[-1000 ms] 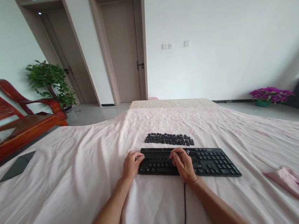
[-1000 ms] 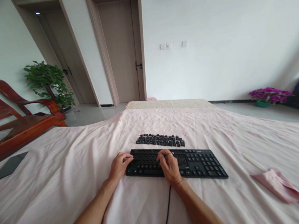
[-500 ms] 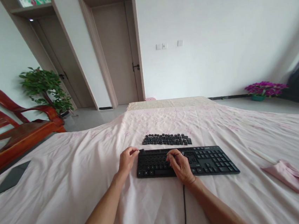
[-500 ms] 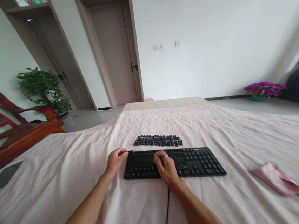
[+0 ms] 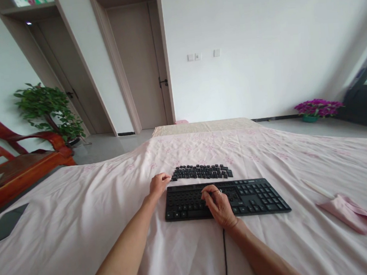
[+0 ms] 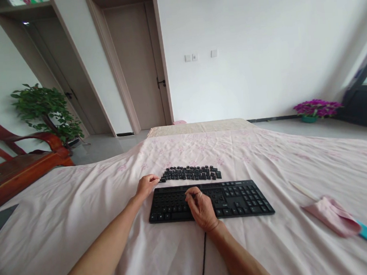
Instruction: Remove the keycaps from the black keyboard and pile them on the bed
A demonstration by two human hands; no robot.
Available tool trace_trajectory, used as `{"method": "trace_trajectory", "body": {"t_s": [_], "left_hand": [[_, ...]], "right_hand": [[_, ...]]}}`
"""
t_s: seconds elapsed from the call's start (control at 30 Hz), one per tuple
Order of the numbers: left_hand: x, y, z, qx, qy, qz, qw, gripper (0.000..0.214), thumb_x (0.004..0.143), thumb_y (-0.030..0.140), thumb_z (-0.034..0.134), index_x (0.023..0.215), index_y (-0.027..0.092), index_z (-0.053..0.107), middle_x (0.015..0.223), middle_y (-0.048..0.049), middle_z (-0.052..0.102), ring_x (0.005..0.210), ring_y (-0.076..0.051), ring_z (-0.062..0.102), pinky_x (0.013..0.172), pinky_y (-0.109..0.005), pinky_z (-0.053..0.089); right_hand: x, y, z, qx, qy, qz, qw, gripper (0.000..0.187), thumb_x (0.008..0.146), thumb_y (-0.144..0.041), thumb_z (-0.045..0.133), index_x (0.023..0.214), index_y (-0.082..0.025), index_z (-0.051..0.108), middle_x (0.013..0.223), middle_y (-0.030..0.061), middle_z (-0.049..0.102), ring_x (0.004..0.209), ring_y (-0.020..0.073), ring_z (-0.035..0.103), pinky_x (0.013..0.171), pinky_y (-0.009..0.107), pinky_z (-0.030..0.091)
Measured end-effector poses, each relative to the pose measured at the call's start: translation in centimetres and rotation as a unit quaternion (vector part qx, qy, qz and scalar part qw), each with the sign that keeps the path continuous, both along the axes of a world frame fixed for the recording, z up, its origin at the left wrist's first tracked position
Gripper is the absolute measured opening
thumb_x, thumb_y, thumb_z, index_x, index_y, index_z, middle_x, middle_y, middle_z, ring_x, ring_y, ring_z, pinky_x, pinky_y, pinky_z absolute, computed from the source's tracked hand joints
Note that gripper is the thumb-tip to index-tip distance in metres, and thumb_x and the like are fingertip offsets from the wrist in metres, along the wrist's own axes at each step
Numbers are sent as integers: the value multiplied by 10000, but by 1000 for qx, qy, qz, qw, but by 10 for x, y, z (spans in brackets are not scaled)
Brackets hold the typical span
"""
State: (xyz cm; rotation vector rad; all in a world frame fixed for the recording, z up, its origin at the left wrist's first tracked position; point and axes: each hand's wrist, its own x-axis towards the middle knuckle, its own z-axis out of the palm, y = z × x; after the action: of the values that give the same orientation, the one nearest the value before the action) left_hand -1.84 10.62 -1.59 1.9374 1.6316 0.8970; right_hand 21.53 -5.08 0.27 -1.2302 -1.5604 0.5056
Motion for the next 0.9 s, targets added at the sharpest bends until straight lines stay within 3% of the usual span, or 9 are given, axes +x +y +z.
{"method": "trace_trajectory", "body": {"t_s": [0.27, 0.9], "left_hand": [[0, 2, 0, 2, 17, -28, 999, 119, 755, 228, 629, 830, 218, 720, 860, -6, 731, 801, -152, 642, 708, -224, 441], [-2, -2, -1, 17, 8, -18, 1000, 150, 755, 194, 617, 876, 213, 702, 876, -6, 726, 771, -143, 647, 709, -221, 467]], "right_hand": [[0, 1, -1, -2, -2, 1, 1000, 166, 919, -320, 438, 925, -198, 550, 715, 10, 614, 552, 126, 548, 550, 219, 440], [1, 1, -3, -9, 13, 4, 1000, 188, 929, -334, 429, 942, -197, 558, 738, 17, 623, 586, 126, 559, 570, 215, 455]]}}
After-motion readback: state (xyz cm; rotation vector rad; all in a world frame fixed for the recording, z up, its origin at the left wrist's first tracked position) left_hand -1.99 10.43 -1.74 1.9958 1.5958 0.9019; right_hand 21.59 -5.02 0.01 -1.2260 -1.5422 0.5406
